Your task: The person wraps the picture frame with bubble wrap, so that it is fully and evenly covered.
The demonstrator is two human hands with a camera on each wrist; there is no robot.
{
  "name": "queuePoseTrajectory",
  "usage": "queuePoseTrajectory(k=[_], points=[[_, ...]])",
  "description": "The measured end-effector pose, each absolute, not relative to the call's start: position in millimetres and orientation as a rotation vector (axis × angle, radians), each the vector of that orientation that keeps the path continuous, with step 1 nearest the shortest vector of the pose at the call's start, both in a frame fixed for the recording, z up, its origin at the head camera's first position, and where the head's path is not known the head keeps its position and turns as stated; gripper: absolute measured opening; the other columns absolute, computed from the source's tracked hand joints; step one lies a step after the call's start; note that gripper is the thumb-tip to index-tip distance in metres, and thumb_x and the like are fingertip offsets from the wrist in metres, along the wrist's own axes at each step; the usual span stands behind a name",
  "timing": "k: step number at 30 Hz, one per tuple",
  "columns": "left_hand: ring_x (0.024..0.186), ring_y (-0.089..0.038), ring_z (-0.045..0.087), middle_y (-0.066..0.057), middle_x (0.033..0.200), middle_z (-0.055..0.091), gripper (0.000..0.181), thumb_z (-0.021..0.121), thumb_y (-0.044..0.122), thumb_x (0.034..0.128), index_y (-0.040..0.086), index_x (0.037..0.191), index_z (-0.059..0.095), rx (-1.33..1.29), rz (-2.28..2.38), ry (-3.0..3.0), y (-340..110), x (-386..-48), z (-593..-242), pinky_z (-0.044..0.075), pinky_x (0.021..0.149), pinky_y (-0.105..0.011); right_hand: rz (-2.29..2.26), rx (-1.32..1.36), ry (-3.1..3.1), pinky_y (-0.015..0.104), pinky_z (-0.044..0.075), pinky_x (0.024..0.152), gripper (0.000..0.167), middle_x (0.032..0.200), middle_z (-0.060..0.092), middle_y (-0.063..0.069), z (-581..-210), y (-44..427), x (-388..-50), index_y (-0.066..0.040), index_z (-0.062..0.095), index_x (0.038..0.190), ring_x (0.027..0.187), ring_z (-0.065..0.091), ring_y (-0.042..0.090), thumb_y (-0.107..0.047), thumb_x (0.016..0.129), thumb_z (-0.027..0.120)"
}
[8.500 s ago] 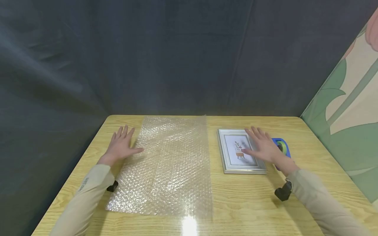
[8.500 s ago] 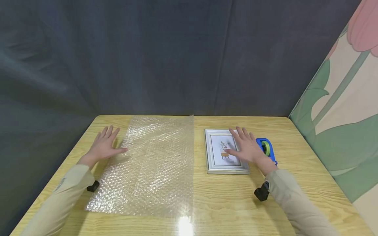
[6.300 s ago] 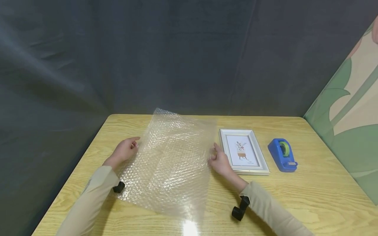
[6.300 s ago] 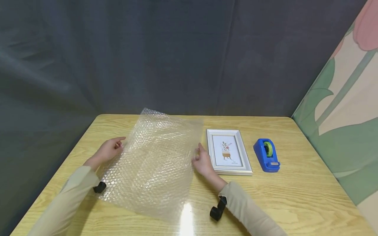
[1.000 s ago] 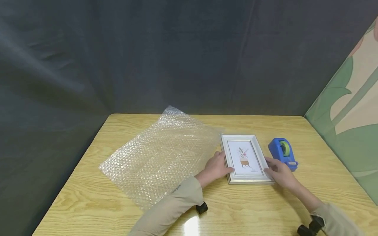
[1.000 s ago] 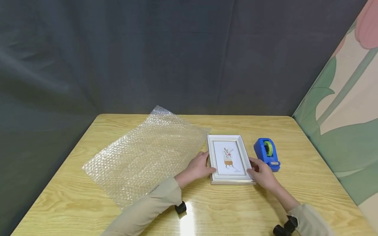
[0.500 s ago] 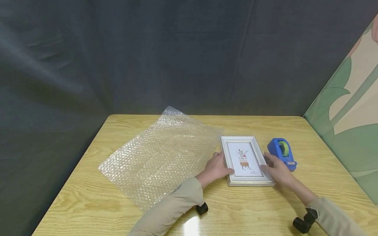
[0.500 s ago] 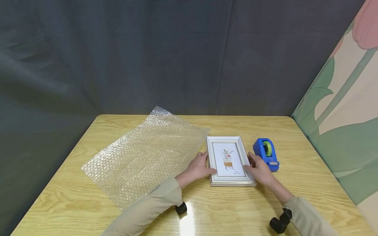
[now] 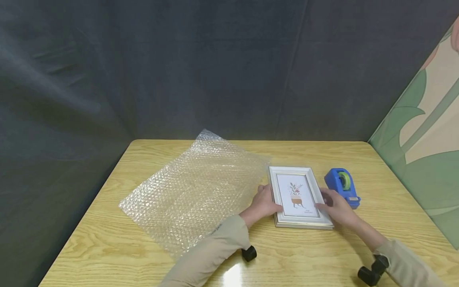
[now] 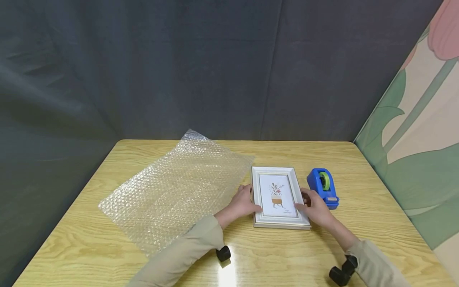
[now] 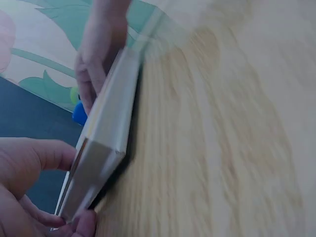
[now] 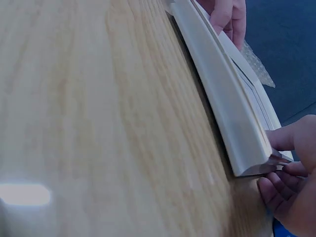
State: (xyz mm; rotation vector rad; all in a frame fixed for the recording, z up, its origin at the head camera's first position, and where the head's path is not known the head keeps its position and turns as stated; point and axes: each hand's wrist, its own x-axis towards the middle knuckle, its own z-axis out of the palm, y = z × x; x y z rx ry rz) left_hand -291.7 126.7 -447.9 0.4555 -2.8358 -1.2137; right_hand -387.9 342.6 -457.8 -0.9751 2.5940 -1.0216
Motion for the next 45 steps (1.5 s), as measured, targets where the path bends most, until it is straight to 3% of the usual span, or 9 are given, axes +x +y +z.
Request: queuePoseTrajectory(k=[5, 10, 14, 17, 24, 31, 34, 38, 45], points=[[0.092, -0.015, 0.046, -0.003, 0.106, 0.049, 0.073, 0.078, 0.008, 0.0607, 0.008, 0.127, 0.047, 0.486, -1.317, -2.784, 131.0, -290.6, -443.5, 0.044, 0.082, -0.024, -1.095, -0.926, 2.606, 0.056, 0.042, 0.087, 0.058, 0.117, 0.047, 0.037, -457.1, 348.2, -381.3, 0.017, 0.035, 0.128, 0.106, 0.048, 0.049, -0.011, 0.084, 0.062], [0.094, -0.015, 0.046, -0.005, 0.109, 0.051, 0.073, 0.077, 0.005, 0.0596, 0.009, 0.126, 0.048, 0.423, -1.325, -2.753, 138.4, -286.8, -435.1, 0.045, 0.08, -0.022, -1.145, -0.837, 2.579, 0.056, 0.038, 0.092, 0.062, 0.126, 0.037, 0.04, -451.4, 356.4, -375.5, 0.016, 0.031, 0.131, 0.113, 0.04, 0.053, -0.013, 0.085, 0.061], [0.096, -0.017, 0.049, -0.007, 0.116, 0.047, 0.078, 0.078, 0.006, 0.0606, 0.011, 0.131, 0.044, 0.411, -1.378, -2.723, 142.1, -284.4, -427.9, 0.045, 0.082, -0.023, -1.158, -0.827, 2.586, 0.036, 0.05, 0.081, 0.065, 0.127, 0.037, 0.038, -442.8, 362.1, -372.5, 0.014, 0.028, 0.134, 0.107, 0.047, 0.05, -0.016, 0.087, 0.061], [0.098, -0.018, 0.051, -0.006, 0.12, 0.043, 0.08, 0.08, 0.009, 0.0618, 0.014, 0.132, 0.042, 0.427, -1.425, -2.7, 142.2, -284.0, -422.1, 0.045, 0.085, -0.024, -1.172, -0.867, 2.598, 0.023, 0.05, 0.068, 0.064, 0.124, 0.04, 0.036, -434.2, 363.0, -372.8, 0.012, 0.028, 0.135, 0.101, 0.052, 0.048, -0.015, 0.087, 0.061], [0.097, -0.018, 0.052, -0.007, 0.126, 0.042, 0.085, 0.081, 0.013, 0.0627, 0.017, 0.136, 0.038, 0.405, -1.422, -2.692, 135.2, -279.6, -400.5, 0.045, 0.085, -0.025, -1.224, -0.923, 2.572, 0.041, 0.052, 0.076, 0.063, 0.129, 0.036, 0.037, -417.7, 360.1, -374.4, 0.008, 0.028, 0.137, 0.104, 0.046, 0.055, -0.012, 0.087, 0.06], [0.078, -0.01, 0.052, -0.008, 0.123, 0.042, 0.087, 0.079, 0.006, 0.0627, 0.013, 0.138, 0.035, 0.376, -1.49, -2.634, 115.7, -270.6, -383.7, 0.047, 0.058, -0.017, -1.246, -0.953, 2.567, 0.034, 0.053, 0.074, 0.065, 0.127, 0.04, 0.034, -395.5, 343.3, -367.9, 0.008, 0.029, 0.137, 0.104, 0.049, 0.052, -0.016, 0.086, 0.062], [0.082, -0.014, 0.053, -0.011, 0.122, 0.042, 0.086, 0.077, 0.004, 0.063, 0.008, 0.138, 0.035, 0.354, -1.487, -2.626, 101.4, -263.9, -377.7, 0.048, 0.059, -0.018, -1.285, -0.96, 2.508, 0.023, 0.052, 0.069, 0.067, 0.128, 0.04, 0.03, -389.5, 330.5, -363.1, 0.008, 0.029, 0.137, 0.103, 0.051, 0.047, -0.017, 0.085, 0.063], [0.089, -0.02, 0.054, -0.015, 0.124, 0.041, 0.085, 0.076, 0.001, 0.0625, 0.005, 0.137, 0.035, 0.357, -1.486, -2.613, 77.8, -254.1, -371.5, 0.05, 0.064, -0.021, -1.341, -0.938, 2.426, 0.02, 0.05, 0.068, 0.069, 0.131, 0.038, 0.023, -384.6, 307.5, -356.2, 0.004, 0.028, 0.139, 0.105, 0.052, 0.04, -0.018, 0.084, 0.065], [0.099, -0.026, 0.053, -0.015, 0.131, 0.038, 0.085, 0.073, 0.0, 0.0633, 0.004, 0.138, 0.033, 0.44, -1.465, -2.62, 38.7, -236.6, -364.0, 0.052, 0.069, -0.026, -1.42, -0.949, 2.27, 0.019, 0.05, 0.071, 0.069, 0.134, 0.035, 0.021, -378.3, 269.6, -349.8, 0.0, 0.03, 0.14, 0.109, 0.049, 0.038, -0.014, 0.083, 0.066]])
